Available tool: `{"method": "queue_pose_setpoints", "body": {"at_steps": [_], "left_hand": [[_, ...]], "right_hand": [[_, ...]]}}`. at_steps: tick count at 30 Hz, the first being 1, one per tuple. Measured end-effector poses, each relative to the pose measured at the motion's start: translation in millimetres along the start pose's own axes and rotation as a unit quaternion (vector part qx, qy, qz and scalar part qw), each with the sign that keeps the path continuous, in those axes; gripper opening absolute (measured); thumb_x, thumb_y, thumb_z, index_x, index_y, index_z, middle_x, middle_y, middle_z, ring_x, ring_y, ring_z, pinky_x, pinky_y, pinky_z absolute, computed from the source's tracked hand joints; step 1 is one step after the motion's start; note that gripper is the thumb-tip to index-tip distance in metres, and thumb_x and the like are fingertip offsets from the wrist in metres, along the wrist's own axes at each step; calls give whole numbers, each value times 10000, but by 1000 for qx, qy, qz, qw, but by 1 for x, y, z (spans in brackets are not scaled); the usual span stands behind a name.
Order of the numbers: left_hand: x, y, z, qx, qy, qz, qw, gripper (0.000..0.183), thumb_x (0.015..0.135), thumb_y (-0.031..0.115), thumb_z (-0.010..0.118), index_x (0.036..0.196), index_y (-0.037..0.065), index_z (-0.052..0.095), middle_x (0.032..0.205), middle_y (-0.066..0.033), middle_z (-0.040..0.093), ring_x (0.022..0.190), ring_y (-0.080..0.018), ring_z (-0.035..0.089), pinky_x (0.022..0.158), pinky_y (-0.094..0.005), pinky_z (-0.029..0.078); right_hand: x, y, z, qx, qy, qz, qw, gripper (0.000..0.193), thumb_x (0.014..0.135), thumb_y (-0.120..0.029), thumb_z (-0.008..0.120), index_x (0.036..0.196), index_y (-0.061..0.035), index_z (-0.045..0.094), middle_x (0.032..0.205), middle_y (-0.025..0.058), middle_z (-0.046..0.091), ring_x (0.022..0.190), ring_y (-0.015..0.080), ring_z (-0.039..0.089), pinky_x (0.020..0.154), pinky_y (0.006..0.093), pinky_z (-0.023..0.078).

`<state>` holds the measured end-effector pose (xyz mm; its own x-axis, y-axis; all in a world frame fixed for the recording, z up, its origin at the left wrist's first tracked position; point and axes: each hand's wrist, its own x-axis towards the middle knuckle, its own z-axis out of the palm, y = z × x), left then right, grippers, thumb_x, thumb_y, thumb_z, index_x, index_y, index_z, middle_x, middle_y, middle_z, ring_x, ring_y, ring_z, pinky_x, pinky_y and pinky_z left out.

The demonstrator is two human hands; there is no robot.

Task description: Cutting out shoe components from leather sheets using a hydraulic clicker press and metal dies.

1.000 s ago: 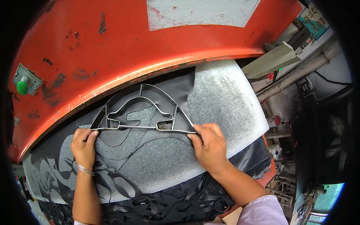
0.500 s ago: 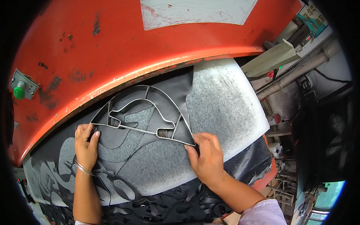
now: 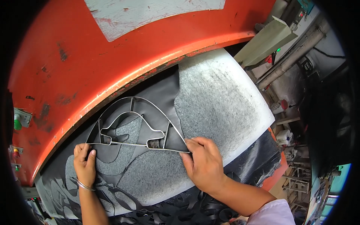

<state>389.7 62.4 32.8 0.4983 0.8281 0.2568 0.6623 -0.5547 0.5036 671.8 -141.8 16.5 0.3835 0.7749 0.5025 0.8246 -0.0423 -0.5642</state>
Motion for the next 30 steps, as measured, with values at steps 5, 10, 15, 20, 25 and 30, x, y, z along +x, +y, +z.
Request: {"method": "queue_pose_setpoints", "body": {"at_steps": [5,10,15,20,25,30], "left_hand": [[4,-1,2,7,-20,26,999,341,822,20,624,1157,-45,611,956,-110,564,932,-254,510,890,-331,395],[6,-4,3,14,-42,40,998,394,830,-4,596,1221,-45,575,1004,-115,561,974,-251,507,919,-326,389],[5,-5,4,1,-44,25,999,418,833,-11,594,1250,-30,570,1038,-116,561,1006,-246,507,947,-321,376],[4,-3,5,11,-36,29,999,406,838,16,612,1239,-38,572,1032,-121,570,982,-264,509,935,-336,384],[6,16,8,49,22,6,999,504,840,38,621,1332,-5,518,1092,-143,582,1035,-266,513,987,-348,372],[-2,9,1,-32,-14,-54,998,556,856,53,621,1392,21,476,1140,-139,574,1093,-242,511,1005,-336,372]], "right_hand": [[4,0,-2,24,11,21,999,341,713,25,755,1023,52,616,941,166,654,865,303,619,720,352,526],[0,-3,0,16,17,27,999,341,709,35,759,1021,50,623,933,164,655,855,299,618,709,340,526],[-1,-1,1,19,23,18,999,345,703,38,764,1021,54,632,942,170,645,854,289,619,709,330,526],[0,2,0,40,9,22,999,364,703,39,763,1039,62,626,957,182,635,859,290,616,707,329,526],[5,1,-1,41,-15,37,998,430,710,21,759,1109,57,602,962,187,630,880,302,605,729,343,518],[3,-4,-4,33,-17,53,998,467,708,13,764,1144,64,605,964,191,636,883,297,605,747,343,513]]}}
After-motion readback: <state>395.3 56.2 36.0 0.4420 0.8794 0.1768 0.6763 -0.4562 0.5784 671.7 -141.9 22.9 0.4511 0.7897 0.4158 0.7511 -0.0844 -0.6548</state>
